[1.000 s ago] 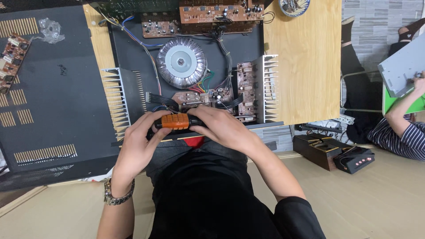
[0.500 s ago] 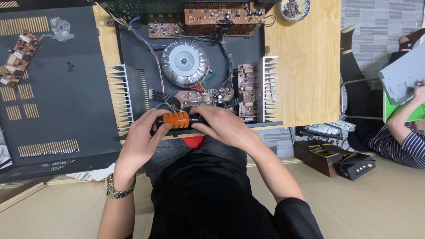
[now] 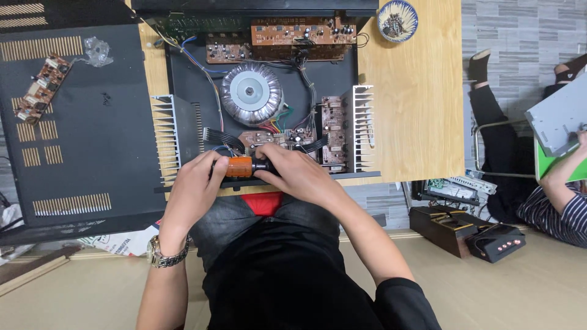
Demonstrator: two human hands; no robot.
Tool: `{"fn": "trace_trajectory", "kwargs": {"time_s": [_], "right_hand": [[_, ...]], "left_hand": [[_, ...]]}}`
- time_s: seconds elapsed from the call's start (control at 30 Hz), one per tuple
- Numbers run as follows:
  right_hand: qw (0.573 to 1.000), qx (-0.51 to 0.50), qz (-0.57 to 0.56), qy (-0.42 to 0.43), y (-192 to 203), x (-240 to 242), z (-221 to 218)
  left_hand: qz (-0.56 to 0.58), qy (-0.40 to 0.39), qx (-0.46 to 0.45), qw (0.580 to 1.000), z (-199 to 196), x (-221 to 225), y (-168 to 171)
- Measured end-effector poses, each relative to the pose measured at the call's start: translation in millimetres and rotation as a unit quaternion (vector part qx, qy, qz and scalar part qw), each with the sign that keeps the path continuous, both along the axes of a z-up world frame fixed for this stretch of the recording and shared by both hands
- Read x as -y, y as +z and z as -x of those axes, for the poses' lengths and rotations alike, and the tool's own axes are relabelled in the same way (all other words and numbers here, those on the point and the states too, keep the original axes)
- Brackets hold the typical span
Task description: Repairing an electronic amplifier by adjusting internal components with a screwdriver
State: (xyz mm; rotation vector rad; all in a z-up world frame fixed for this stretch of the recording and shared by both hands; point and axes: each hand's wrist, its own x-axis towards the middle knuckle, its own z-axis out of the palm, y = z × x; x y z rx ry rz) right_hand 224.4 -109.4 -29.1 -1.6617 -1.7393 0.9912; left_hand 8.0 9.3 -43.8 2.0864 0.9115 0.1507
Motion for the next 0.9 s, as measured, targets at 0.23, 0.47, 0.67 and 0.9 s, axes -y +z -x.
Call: {"fn": "trace_trajectory", "kwargs": {"time_s": [0.23, 0.47, 0.67, 0.9], "right_hand": [[1.000, -0.009, 0.000, -0.002, -3, -2, -3], [1.000, -0.011, 0.012, -0.001, -1, -1, -1], [1.000, -0.026, 0.006, -0.004, 5, -3, 0], [0.999, -0.030, -0.009, -0.016, -1, -5, -3]], "left_hand": [[0.094, -0.020, 0.069, 0.993, 6, -5, 29], [0.056, -0.031, 0.071, 0.995, 11, -6, 17], [0.034, -0.040, 0.001, 0.999, 13, -8, -4], [0.057, -0.034, 0.077, 0.995, 5, -6, 25]]}}
